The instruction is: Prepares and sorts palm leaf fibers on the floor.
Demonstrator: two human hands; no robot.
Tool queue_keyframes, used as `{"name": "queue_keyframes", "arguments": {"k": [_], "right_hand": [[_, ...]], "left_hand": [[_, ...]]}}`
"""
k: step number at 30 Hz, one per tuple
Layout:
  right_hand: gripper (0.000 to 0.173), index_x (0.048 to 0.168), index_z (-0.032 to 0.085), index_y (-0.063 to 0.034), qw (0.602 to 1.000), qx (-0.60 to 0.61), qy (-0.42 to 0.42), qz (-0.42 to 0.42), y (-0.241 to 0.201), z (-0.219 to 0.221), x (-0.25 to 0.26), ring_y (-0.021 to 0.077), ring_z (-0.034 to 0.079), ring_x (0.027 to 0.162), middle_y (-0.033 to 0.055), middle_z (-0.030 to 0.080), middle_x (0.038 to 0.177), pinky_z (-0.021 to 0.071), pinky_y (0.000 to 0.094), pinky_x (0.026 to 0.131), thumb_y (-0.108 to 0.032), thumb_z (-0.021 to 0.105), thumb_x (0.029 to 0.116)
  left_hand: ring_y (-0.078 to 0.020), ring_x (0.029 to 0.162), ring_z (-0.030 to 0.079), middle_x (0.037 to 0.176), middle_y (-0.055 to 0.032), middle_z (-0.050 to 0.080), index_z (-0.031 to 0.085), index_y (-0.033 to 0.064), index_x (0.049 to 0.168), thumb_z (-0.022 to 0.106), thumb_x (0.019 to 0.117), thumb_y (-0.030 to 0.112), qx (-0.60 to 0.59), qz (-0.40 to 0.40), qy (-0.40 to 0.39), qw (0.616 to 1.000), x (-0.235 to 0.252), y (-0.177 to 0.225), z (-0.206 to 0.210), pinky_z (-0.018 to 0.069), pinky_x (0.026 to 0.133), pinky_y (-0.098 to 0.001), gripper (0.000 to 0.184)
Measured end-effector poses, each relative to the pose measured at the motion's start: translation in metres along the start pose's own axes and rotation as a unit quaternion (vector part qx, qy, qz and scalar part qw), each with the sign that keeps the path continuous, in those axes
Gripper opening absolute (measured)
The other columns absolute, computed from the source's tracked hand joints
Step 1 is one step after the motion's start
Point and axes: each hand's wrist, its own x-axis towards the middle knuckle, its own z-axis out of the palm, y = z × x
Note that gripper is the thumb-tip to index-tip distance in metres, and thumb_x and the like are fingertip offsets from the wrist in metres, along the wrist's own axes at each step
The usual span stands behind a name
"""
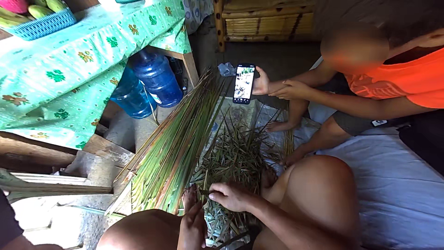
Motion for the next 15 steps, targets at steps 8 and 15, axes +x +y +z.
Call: {"name": "queue_keyframes", "arguments": {"k": [8, 15], "right_hand": [[0.046, 0.146, 0.054, -0.0066, 0.991, -0.019, 0.101, 0.083, 0.029, -0.013, 0.011, 0.0312, 0.067, 0.108, 0.0193, 0.068, 0.121, 0.0493, 0.0508, 0.099, -0.033, 0.046, 0.1091], [0.044, 0.146, 0.056, -0.0073, 0.992, 0.034, 0.107, 0.063, 0.029, -0.015, 0.011, 0.0251, 0.062, 0.125, 0.0161, 0.064, 0.136, 0.0446, 0.0449, 0.109, -0.029, 0.043, 0.1103]], "left_hand": [[-0.0006, 0.037, 0.037, 0.050, 0.0071, 0.044, 0.061, -0.0035, 0.131, 0.031, 0.1040, 0.004, -0.068, -0.006, -0.048, 0.997, -0.007, -0.011, 0.009, 0.0324, 0.036, -0.0166, 0.041], [-0.0010, 0.038, 0.041, 0.052, 0.0059, 0.048, 0.060, -0.0025, 0.130, 0.030, 0.1049, 0.004, -0.092, -0.012, -0.067, 0.993, -0.009, -0.010, 0.009, 0.0362, 0.037, -0.0162, 0.040]]}}
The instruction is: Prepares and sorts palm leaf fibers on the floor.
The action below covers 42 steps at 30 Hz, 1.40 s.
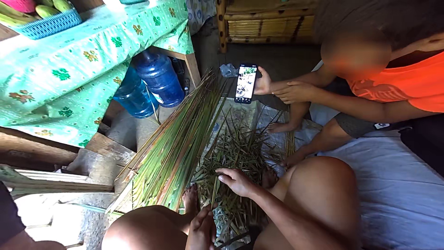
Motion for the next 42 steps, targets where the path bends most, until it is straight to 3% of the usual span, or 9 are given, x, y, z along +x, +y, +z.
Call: {"name": "queue_keyframes", "arguments": {"k": [4, 10, 12, 14, 16, 22, 30, 36, 42], "right_hand": [[0.044, 0.144, 0.059, -0.0091, 0.998, -0.047, 0.022, 0.020, 0.004, -0.008, 0.001, 0.0251, 0.062, 0.126, 0.0140, 0.066, 0.135, 0.0443, 0.0467, 0.110, -0.032, 0.042, 0.1103], [0.042, 0.137, 0.063, -0.0039, 0.996, -0.009, 0.090, 0.021, 0.003, -0.014, -0.001, 0.0255, 0.065, 0.119, 0.0171, 0.069, 0.125, 0.0465, 0.0456, 0.106, -0.029, 0.042, 0.1107], [0.038, 0.131, 0.067, -0.0037, 0.988, 0.064, 0.139, 0.032, 0.011, -0.014, 0.004, 0.0168, 0.066, 0.099, 0.0122, 0.072, 0.110, 0.0514, 0.0370, 0.092, -0.025, 0.044, 0.1097], [0.034, 0.124, 0.068, -0.0022, 0.980, 0.120, 0.155, 0.040, 0.018, -0.016, 0.008, 0.0074, 0.049, 0.067, 0.0029, 0.059, 0.084, 0.0438, 0.0261, 0.066, -0.023, 0.045, 0.1096], [0.033, 0.120, 0.068, -0.0013, 0.987, 0.114, 0.102, 0.040, 0.014, -0.022, 0.004, 0.0066, 0.046, 0.063, 0.0018, 0.056, 0.080, 0.0425, 0.0255, 0.063, -0.024, 0.046, 0.1091], [0.036, 0.117, 0.068, -0.0007, 0.994, -0.050, -0.095, -0.034, -0.020, -0.003, -0.016, 0.0283, 0.065, 0.092, 0.0174, 0.068, 0.098, 0.0504, 0.0496, 0.086, -0.028, 0.047, 0.1082], [0.044, 0.140, 0.058, -0.0051, 0.993, -0.106, 0.035, 0.041, -0.002, -0.014, -0.001, 0.0337, 0.067, 0.112, 0.0195, 0.069, 0.119, 0.0492, 0.0546, 0.099, -0.033, 0.044, 0.1092], [0.051, 0.160, 0.037, -0.0210, 0.992, -0.102, -0.007, 0.067, -0.002, -0.020, -0.001, 0.0319, 0.061, 0.126, 0.0152, 0.060, 0.142, 0.0435, 0.0532, 0.108, -0.034, 0.039, 0.1112], [0.045, 0.151, 0.052, -0.0185, 0.993, -0.107, 0.013, 0.041, -0.001, -0.016, -0.001, 0.0273, 0.058, 0.132, 0.0112, 0.061, 0.143, 0.0408, 0.0510, 0.112, -0.032, 0.034, 0.1122]], "left_hand": [[-0.0040, 0.045, 0.053, 0.058, 0.0033, 0.056, 0.061, -0.0045, 0.127, 0.037, 0.1061, 0.002, 0.062, 0.017, 0.019, 0.998, -0.003, -0.007, 0.002, 0.0471, 0.044, -0.0194, 0.032], [0.0004, 0.041, 0.043, 0.054, 0.0082, 0.049, 0.065, -0.0029, 0.121, 0.038, 0.1058, 0.004, 0.077, 0.059, 0.026, 0.995, -0.008, -0.017, 0.003, 0.0377, 0.040, -0.0170, 0.031], [0.0007, 0.041, 0.042, 0.053, 0.0086, 0.048, 0.065, -0.0024, 0.120, 0.037, 0.1055, 0.003, 0.078, 0.055, 0.027, 0.995, -0.008, -0.018, 0.003, 0.0362, 0.039, -0.0169, 0.032], [0.0010, 0.040, 0.042, 0.053, 0.0086, 0.048, 0.065, -0.0017, 0.119, 0.037, 0.1057, 0.003, 0.077, 0.047, 0.034, 0.995, -0.007, -0.016, 0.002, 0.0360, 0.039, -0.0165, 0.032], [0.0008, 0.041, 0.042, 0.053, 0.0082, 0.048, 0.066, -0.0023, 0.118, 0.037, 0.1056, 0.003, 0.075, 0.044, 0.045, 0.995, -0.003, -0.013, 0.000, 0.0359, 0.039, -0.0164, 0.032], [-0.0010, 0.039, 0.041, 0.052, 0.0053, 0.048, 0.067, -0.0014, 0.112, 0.039, 0.1067, 0.005, 0.034, 0.031, 0.059, 0.997, 0.017, -0.004, 0.001, 0.0357, 0.038, -0.0171, 0.030], [0.0014, 0.039, 0.038, 0.051, 0.0088, 0.046, 0.068, -0.0015, 0.115, 0.035, 0.1057, 0.003, 0.034, 0.042, 0.020, 0.998, 0.003, -0.004, 0.009, 0.0336, 0.039, -0.0160, 0.035], [0.0017, 0.040, 0.036, 0.052, 0.0095, 0.044, 0.069, -0.0009, 0.114, 0.038, 0.1048, 0.002, 0.058, 0.025, 0.010, 0.998, 0.001, -0.008, 0.008, 0.0325, 0.039, -0.0161, 0.033], [0.0021, 0.041, 0.037, 0.053, 0.0104, 0.043, 0.069, -0.0007, 0.114, 0.040, 0.1032, 0.001, 0.084, 0.053, 0.008, 0.995, -0.001, -0.011, 0.013, 0.0332, 0.040, -0.0163, 0.032]]}}
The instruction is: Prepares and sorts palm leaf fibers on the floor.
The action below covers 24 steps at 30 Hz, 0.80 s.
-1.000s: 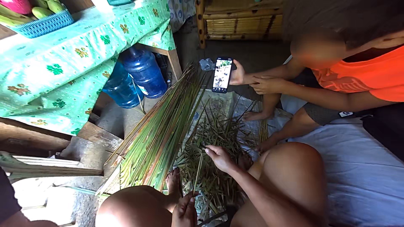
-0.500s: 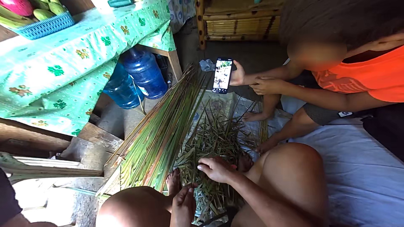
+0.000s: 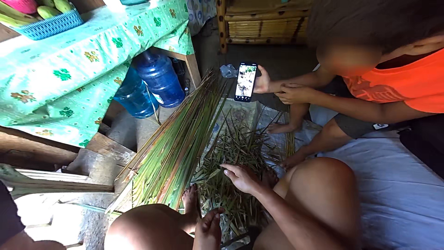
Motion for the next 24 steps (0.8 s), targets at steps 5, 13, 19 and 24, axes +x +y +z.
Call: {"name": "queue_keyframes", "arguments": {"k": [5, 13, 19, 24], "right_hand": [[0.037, 0.137, 0.059, -0.0013, 0.934, 0.342, 0.094, 0.044, -0.003, 0.013, 0.003, 0.0067, 0.046, 0.055, -0.0003, 0.051, 0.072, 0.0413, 0.0228, 0.052, -0.017, 0.039, 0.1108], [0.043, 0.149, 0.048, -0.0067, 0.940, 0.286, 0.070, 0.171, 0.013, -0.011, 0.007, 0.0117, 0.048, 0.055, 0.0057, 0.054, 0.078, 0.0425, 0.0268, 0.052, -0.026, 0.045, 0.1108], [0.035, 0.117, 0.068, 0.0007, 0.990, 0.080, -0.093, -0.066, -0.016, 0.007, -0.015, 0.0284, 0.066, 0.096, 0.0188, 0.069, 0.103, 0.0503, 0.0493, 0.090, -0.027, 0.049, 0.1076], [0.035, 0.118, 0.068, -0.0003, 0.983, 0.034, -0.123, -0.135, -0.024, 0.020, -0.019, 0.0306, 0.066, 0.092, 0.0187, 0.069, 0.098, 0.0508, 0.0507, 0.085, -0.026, 0.047, 0.1083]], "left_hand": [[0.0026, 0.040, 0.036, 0.053, 0.0107, 0.043, 0.069, -0.0001, 0.114, 0.038, 0.1041, 0.003, -0.021, 0.001, 0.000, 1.000, 0.002, 0.005, -0.004, 0.0323, 0.039, -0.0153, 0.033], [0.0016, 0.039, 0.037, 0.051, 0.0091, 0.044, 0.069, -0.0010, 0.112, 0.038, 0.1051, 0.003, -0.035, -0.018, 0.017, 0.999, 0.003, 0.001, -0.006, 0.0327, 0.038, -0.0161, 0.033], [-0.0005, 0.040, 0.039, 0.053, 0.0060, 0.048, 0.069, -0.0024, 0.109, 0.040, 0.1063, 0.004, -0.034, -0.017, 0.047, 0.998, 0.024, 0.008, -0.010, 0.0353, 0.039, -0.0169, 0.030], [-0.0014, 0.039, 0.041, 0.051, 0.0051, 0.048, 0.064, 0.0015, 0.096, 0.039, 0.1068, 0.006, -0.034, -0.013, 0.059, 0.998, 0.028, 0.014, -0.010, 0.0359, 0.038, -0.0173, 0.027]]}}
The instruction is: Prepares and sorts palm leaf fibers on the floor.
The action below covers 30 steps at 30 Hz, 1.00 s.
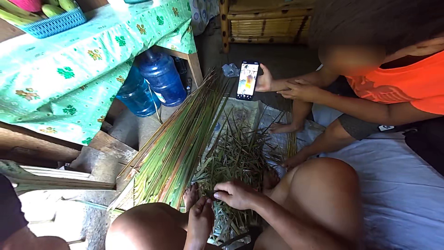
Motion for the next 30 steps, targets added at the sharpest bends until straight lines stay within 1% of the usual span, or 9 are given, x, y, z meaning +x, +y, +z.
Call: {"name": "queue_keyframes", "arguments": {"k": [3, 9, 11, 13, 15, 18, 21, 25, 30], "right_hand": [[0.038, 0.119, 0.069, -0.0013, 0.998, -0.030, 0.045, 0.020, 0.004, -0.002, 0.003, 0.0320, 0.068, 0.096, 0.0188, 0.070, 0.101, 0.0510, 0.0516, 0.088, -0.029, 0.046, 0.1086], [0.039, 0.118, 0.069, -0.0026, 0.984, -0.025, 0.141, 0.109, 0.030, -0.017, 0.010, 0.0318, 0.067, 0.102, 0.0180, 0.070, 0.105, 0.0502, 0.0524, 0.091, -0.031, 0.044, 0.1087], [0.041, 0.132, 0.064, -0.0046, 0.980, -0.017, 0.148, 0.134, 0.032, -0.020, 0.010, 0.0321, 0.066, 0.109, 0.0187, 0.070, 0.115, 0.0492, 0.0525, 0.097, -0.033, 0.044, 0.1092], [0.050, 0.155, 0.045, -0.0136, 0.977, -0.021, 0.138, 0.163, 0.025, -0.021, 0.010, 0.0330, 0.065, 0.116, 0.0185, 0.067, 0.127, 0.0471, 0.0532, 0.103, -0.035, 0.043, 0.1098], [0.054, 0.163, 0.031, -0.0224, 0.975, -0.037, 0.129, 0.176, 0.020, -0.021, 0.011, 0.0344, 0.064, 0.119, 0.0176, 0.065, 0.133, 0.0461, 0.0543, 0.104, -0.035, 0.040, 0.1108], [0.050, 0.161, 0.036, -0.0255, 0.976, -0.067, 0.119, 0.171, 0.018, -0.020, 0.010, 0.0308, 0.059, 0.130, 0.0128, 0.061, 0.143, 0.0426, 0.0522, 0.109, -0.033, 0.035, 0.1122], [0.048, 0.159, 0.040, -0.0232, 0.977, -0.058, 0.125, 0.164, 0.020, -0.019, 0.010, 0.0305, 0.059, 0.130, 0.0125, 0.061, 0.144, 0.0429, 0.0519, 0.109, -0.032, 0.035, 0.1122], [0.052, 0.162, 0.034, -0.0212, 0.975, -0.066, 0.112, 0.182, 0.020, -0.020, 0.011, 0.0321, 0.059, 0.129, 0.0152, 0.061, 0.142, 0.0426, 0.0521, 0.109, -0.035, 0.036, 0.1120], [0.049, 0.158, 0.041, -0.0183, 0.976, -0.054, 0.121, 0.172, 0.022, -0.022, 0.010, 0.0311, 0.059, 0.130, 0.0146, 0.061, 0.142, 0.0424, 0.0520, 0.109, -0.033, 0.036, 0.1118]], "left_hand": [[-0.0002, 0.040, 0.040, 0.052, 0.0064, 0.047, 0.067, -0.0009, 0.106, 0.039, 0.1064, 0.005, 0.007, 0.011, 0.005, 1.000, -0.003, 0.001, 0.003, 0.0349, 0.039, -0.0166, 0.029], [0.0021, 0.041, 0.037, 0.054, 0.0095, 0.045, 0.070, -0.0006, 0.107, 0.042, 0.1038, 0.003, 0.022, 0.036, -0.020, 0.999, -0.016, -0.005, 0.011, 0.0330, 0.040, -0.0155, 0.029], [0.0023, 0.041, 0.036, 0.054, 0.0098, 0.044, 0.070, -0.0008, 0.108, 0.041, 0.1038, 0.003, 0.019, 0.034, -0.026, 0.999, -0.019, -0.005, 0.013, 0.0326, 0.040, -0.0155, 0.030], [0.0022, 0.041, 0.037, 0.054, 0.0098, 0.044, 0.070, -0.0005, 0.109, 0.041, 0.1039, 0.002, 0.019, 0.029, -0.030, 0.999, -0.021, -0.003, 0.015, 0.0334, 0.040, -0.0156, 0.029], [0.0020, 0.041, 0.036, 0.054, 0.0095, 0.044, 0.070, -0.0010, 0.110, 0.042, 0.1039, 0.002, 0.015, 0.028, -0.032, 0.999, -0.023, -0.004, 0.016, 0.0331, 0.040, -0.0158, 0.029], [0.0020, 0.041, 0.037, 0.053, 0.0097, 0.044, 0.070, -0.0010, 0.110, 0.042, 0.1036, 0.002, 0.017, 0.031, -0.032, 0.999, -0.024, -0.005, 0.018, 0.0335, 0.041, -0.0160, 0.029], [0.0015, 0.041, 0.037, 0.053, 0.0094, 0.043, 0.070, -0.0004, 0.110, 0.042, 0.1042, 0.002, 0.023, 0.021, -0.030, 0.999, -0.025, -0.002, 0.017, 0.0338, 0.040, -0.0164, 0.029], [0.0017, 0.041, 0.036, 0.054, 0.0093, 0.044, 0.070, -0.0006, 0.111, 0.042, 0.1036, 0.002, 0.028, 0.031, -0.037, 0.998, -0.025, -0.004, 0.018, 0.0333, 0.040, -0.0160, 0.029], [0.0019, 0.041, 0.036, 0.054, 0.0097, 0.044, 0.071, -0.0001, 0.110, 0.043, 0.1036, 0.002, 0.029, 0.036, -0.031, 0.998, -0.024, -0.005, 0.018, 0.0332, 0.040, -0.0159, 0.029]]}}
